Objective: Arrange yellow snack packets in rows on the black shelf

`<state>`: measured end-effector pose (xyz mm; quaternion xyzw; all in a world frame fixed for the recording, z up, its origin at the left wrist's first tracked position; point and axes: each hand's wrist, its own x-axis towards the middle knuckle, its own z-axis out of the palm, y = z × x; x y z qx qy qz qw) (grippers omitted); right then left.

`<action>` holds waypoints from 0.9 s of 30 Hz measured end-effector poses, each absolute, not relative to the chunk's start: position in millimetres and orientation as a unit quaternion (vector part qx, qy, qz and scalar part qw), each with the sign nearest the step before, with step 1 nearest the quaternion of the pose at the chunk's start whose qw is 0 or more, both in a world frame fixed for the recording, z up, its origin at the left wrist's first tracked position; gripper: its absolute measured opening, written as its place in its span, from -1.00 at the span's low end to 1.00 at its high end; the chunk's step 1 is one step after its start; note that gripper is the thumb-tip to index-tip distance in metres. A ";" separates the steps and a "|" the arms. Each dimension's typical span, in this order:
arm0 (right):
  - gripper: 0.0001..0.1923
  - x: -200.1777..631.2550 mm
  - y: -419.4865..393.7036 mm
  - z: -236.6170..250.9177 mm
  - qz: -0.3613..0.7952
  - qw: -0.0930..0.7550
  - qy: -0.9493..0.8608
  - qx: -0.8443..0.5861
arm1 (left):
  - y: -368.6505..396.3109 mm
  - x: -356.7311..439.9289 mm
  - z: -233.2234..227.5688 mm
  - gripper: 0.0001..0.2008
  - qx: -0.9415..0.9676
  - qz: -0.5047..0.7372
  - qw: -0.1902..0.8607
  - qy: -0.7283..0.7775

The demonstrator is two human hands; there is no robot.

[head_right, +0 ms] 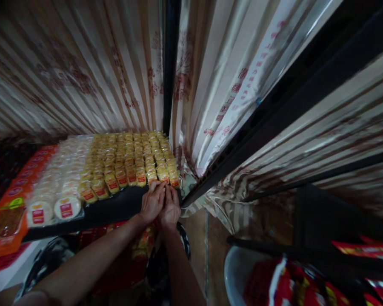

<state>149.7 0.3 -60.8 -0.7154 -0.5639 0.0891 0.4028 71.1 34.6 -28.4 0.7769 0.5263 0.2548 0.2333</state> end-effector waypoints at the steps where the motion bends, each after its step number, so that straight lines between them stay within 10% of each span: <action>1: -0.57 149.7 0.4 -62.1 0.087 0.403 -0.567 -0.713 | 34.6 71.0 -28.8 -0.62 0.778 0.255 0.232 0.525; 19: -0.69 147.8 -21.2 -61.8 0.061 0.522 -0.579 -0.623 | 13.3 62.4 -10.0 -0.64 0.806 0.234 0.217 0.498; 27: -0.68 79.7 -93.3 -87.9 0.238 0.486 -0.497 -0.678 | -55.4 0.4 -38.3 -0.68 0.761 0.278 0.300 0.503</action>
